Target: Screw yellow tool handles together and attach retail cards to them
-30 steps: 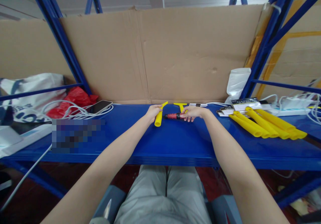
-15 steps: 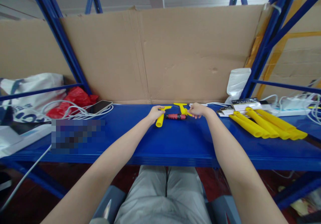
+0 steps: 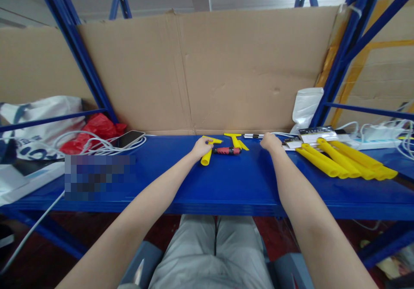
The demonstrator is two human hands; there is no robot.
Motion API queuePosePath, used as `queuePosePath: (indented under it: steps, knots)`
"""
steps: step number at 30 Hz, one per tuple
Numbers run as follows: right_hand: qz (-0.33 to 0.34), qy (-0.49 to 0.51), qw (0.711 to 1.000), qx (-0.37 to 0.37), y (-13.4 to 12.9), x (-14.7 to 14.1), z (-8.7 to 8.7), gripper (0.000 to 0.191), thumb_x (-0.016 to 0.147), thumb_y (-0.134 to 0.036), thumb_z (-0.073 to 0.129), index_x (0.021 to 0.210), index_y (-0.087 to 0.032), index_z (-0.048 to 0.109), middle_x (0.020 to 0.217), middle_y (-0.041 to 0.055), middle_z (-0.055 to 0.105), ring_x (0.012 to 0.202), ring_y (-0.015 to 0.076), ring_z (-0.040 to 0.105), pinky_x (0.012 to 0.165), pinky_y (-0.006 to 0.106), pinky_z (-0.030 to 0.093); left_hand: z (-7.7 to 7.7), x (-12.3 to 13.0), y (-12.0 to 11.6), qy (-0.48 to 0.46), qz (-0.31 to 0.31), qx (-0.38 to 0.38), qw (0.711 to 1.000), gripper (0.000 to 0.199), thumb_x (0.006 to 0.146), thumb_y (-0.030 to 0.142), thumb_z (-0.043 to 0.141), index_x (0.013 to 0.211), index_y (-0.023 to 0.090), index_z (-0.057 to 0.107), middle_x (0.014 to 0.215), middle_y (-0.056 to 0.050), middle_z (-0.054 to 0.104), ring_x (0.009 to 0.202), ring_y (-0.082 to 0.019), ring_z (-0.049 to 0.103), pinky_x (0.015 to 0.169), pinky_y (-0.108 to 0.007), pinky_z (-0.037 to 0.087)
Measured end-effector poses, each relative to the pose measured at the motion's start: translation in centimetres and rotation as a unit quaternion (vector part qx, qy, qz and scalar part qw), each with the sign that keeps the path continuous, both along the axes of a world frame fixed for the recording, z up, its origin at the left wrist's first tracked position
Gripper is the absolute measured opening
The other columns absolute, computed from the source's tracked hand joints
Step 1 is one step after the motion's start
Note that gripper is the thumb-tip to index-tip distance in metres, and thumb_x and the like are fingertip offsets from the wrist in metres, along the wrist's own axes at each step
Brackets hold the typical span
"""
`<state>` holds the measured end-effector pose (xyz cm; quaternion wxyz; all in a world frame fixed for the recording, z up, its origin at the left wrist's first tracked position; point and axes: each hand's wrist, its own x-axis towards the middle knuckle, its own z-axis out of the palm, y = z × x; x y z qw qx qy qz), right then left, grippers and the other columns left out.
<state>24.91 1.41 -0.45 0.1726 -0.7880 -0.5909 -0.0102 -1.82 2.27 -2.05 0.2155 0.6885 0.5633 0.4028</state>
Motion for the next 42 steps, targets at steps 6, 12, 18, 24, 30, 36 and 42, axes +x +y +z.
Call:
queuePosePath:
  steps: [6,12,18,24,30,36,42]
  knots:
    - [-0.061,-0.01,0.998,0.015,0.2,-0.6,0.8,0.038,0.076,-0.014,0.045,0.108,-0.002,0.06,0.106,0.0267,0.061,0.104,0.0318,0.058,0.079,0.036,0.047,0.1,-0.1,0.1,0.03,0.004,-0.004,1.0,0.033,0.071,0.008,0.057,0.102,0.008,0.067,0.109,-0.016,0.064,0.098,-0.022,0.06,0.084,-0.027,0.044]
    - [-0.086,-0.023,0.996,0.02,2.3,0.3,0.9,0.048,0.076,-0.024,0.05,0.119,-0.005,0.052,0.115,0.025,0.056,0.11,0.032,0.053,0.084,0.04,0.045,0.2,-0.3,0.3,0.029,0.005,-0.038,0.999,0.033,0.071,0.008,0.054,0.102,0.011,0.068,0.105,-0.013,0.067,0.092,-0.019,0.062,0.078,-0.025,0.046]
    - [-0.113,0.02,0.993,-0.026,3.9,0.3,0.0,0.054,0.079,-0.041,0.048,0.123,-0.011,0.051,0.126,0.0236,0.049,0.118,0.0361,0.044,0.09,0.051,0.039,-0.1,-0.6,1.4,-0.034,-0.009,-0.048,0.998,0.028,0.072,0.007,0.049,0.088,0.009,0.071,0.094,-0.012,0.07,0.085,-0.019,0.063,0.073,-0.024,0.046]
    - [-0.112,0.029,0.993,-0.036,4.0,-1.0,-0.3,0.051,0.083,-0.044,0.043,0.127,-0.018,0.05,0.133,0.0203,0.044,0.125,0.0372,0.036,0.091,0.058,0.033,-0.9,-0.9,2.7,-0.088,-0.01,-0.055,0.995,0.023,0.071,0.011,0.052,0.083,0.01,0.072,0.089,-0.011,0.07,0.083,-0.019,0.063,0.072,-0.026,0.046]
    - [-0.12,0.033,0.992,-0.028,3.9,-2.0,-0.6,0.047,0.085,-0.039,0.038,0.124,-0.017,0.053,0.134,0.0201,0.042,0.126,0.0391,0.032,0.088,0.061,0.031,-0.7,-1.0,2.6,-0.112,-0.007,-0.04,0.993,0.021,0.071,0.01,0.052,0.08,0.01,0.072,0.093,-0.011,0.07,0.088,-0.019,0.063,0.076,-0.026,0.046]
    - [-0.165,0.031,0.986,0.007,4.1,-2.0,-1.3,0.044,0.081,-0.022,0.04,0.119,-0.007,0.055,0.124,0.025,0.05,0.12,0.0358,0.04,0.091,0.058,0.029,-0.2,-1.1,2.5,-0.12,0.007,-0.001,0.993,0.022,0.072,0.009,0.051,0.081,0.01,0.072,0.095,-0.013,0.07,0.09,-0.019,0.064,0.08,-0.027,0.046]
    - [-0.164,0.054,0.983,0.07,3.3,-2.3,-0.7,0.041,0.078,-0.022,0.044,0.112,-0.005,0.059,0.115,0.0244,0.054,0.113,0.034,0.047,0.093,0.054,0.029,0.1,-1.1,2.2,-0.121,0.0,0.005,0.993,0.022,0.073,0.01,0.052,0.083,0.009,0.072,0.096,-0.012,0.07,0.092,-0.018,0.063,0.081,-0.025,0.046]
